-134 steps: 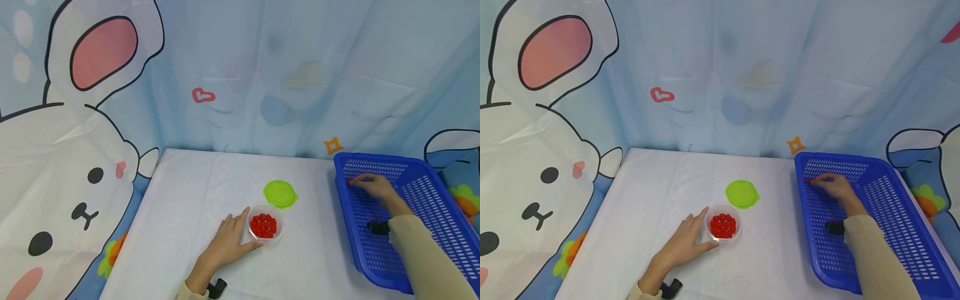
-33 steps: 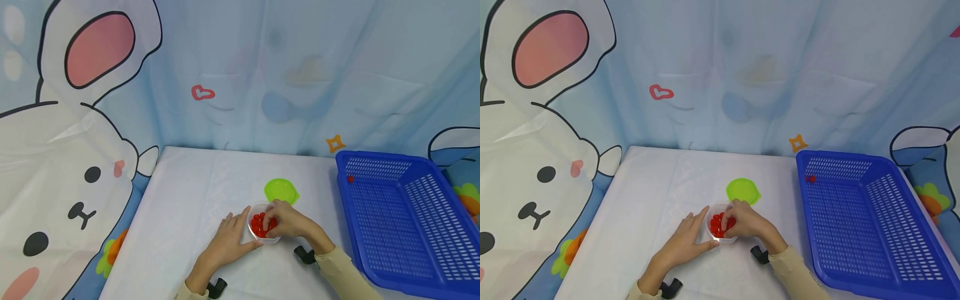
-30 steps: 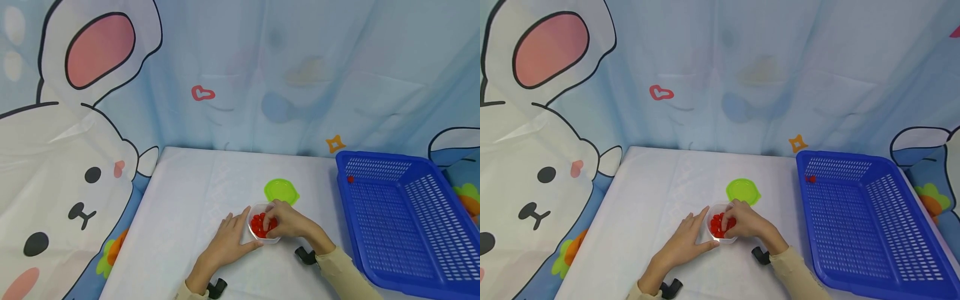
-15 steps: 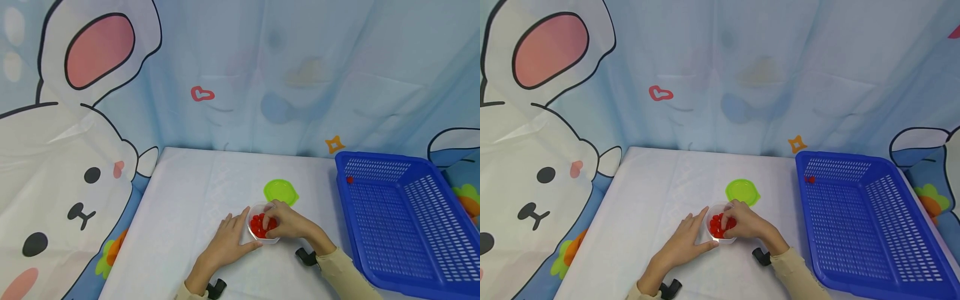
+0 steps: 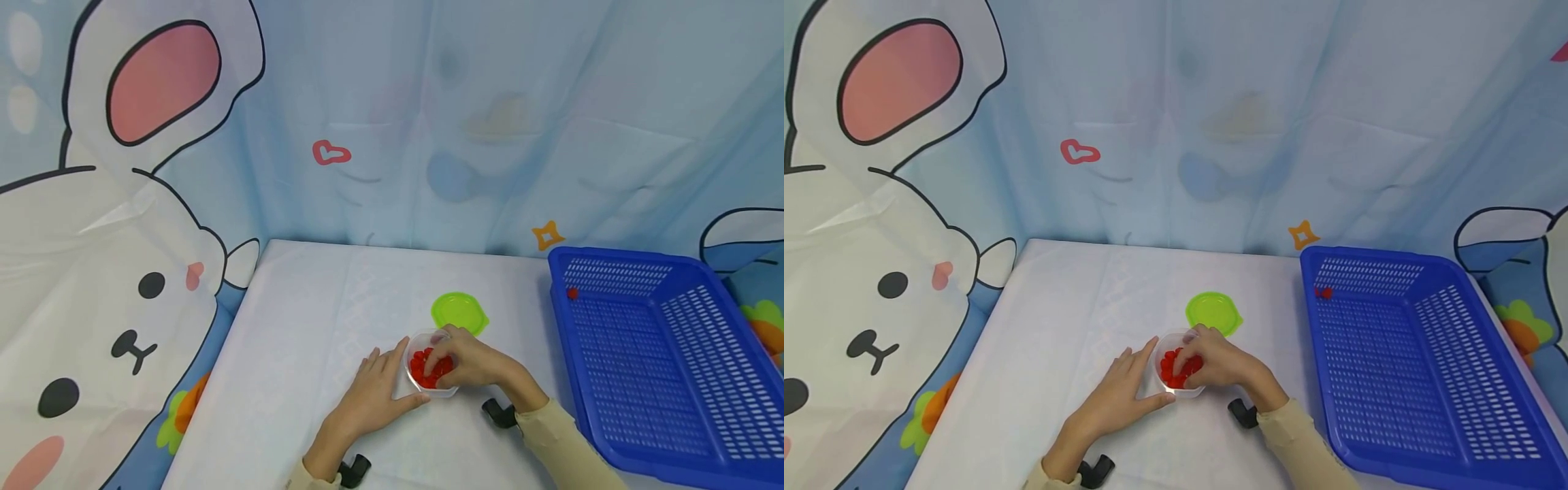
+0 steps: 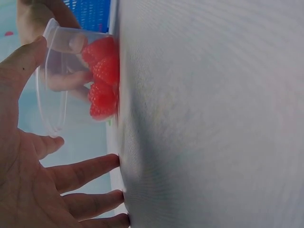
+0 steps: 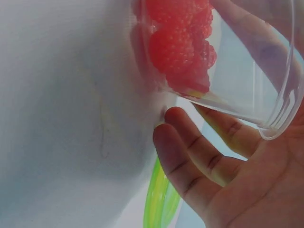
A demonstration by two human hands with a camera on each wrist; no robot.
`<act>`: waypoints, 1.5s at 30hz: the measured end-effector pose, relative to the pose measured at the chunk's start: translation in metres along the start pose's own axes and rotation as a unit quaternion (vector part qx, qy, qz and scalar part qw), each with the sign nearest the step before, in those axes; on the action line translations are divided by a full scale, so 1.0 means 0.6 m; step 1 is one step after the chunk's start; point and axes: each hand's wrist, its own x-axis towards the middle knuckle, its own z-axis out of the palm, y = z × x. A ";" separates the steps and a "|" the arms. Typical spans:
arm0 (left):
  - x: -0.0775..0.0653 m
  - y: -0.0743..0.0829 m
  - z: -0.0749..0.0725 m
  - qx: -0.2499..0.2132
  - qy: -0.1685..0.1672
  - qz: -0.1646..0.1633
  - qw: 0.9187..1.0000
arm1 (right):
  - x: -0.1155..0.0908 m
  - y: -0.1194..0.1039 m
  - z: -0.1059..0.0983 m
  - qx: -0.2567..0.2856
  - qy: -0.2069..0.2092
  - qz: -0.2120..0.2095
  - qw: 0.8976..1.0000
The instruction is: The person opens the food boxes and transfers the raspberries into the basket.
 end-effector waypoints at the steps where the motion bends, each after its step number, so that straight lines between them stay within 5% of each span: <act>1: 0.000 0.000 0.000 0.000 0.000 0.000 1.000 | 0.000 0.000 0.000 0.001 -0.001 -0.003 1.000; 18: -0.001 0.001 -0.001 -0.001 0.001 0.001 1.000 | 0.004 -0.007 -0.009 0.002 -0.026 0.018 0.999; 32: 0.001 0.001 0.002 0.012 0.006 0.001 1.000 | -0.001 0.007 -0.008 0.024 -0.019 -0.022 0.999; 45: 0.001 -0.001 0.003 0.017 0.004 0.000 1.000 | -0.018 0.017 -0.004 0.145 0.090 0.007 0.985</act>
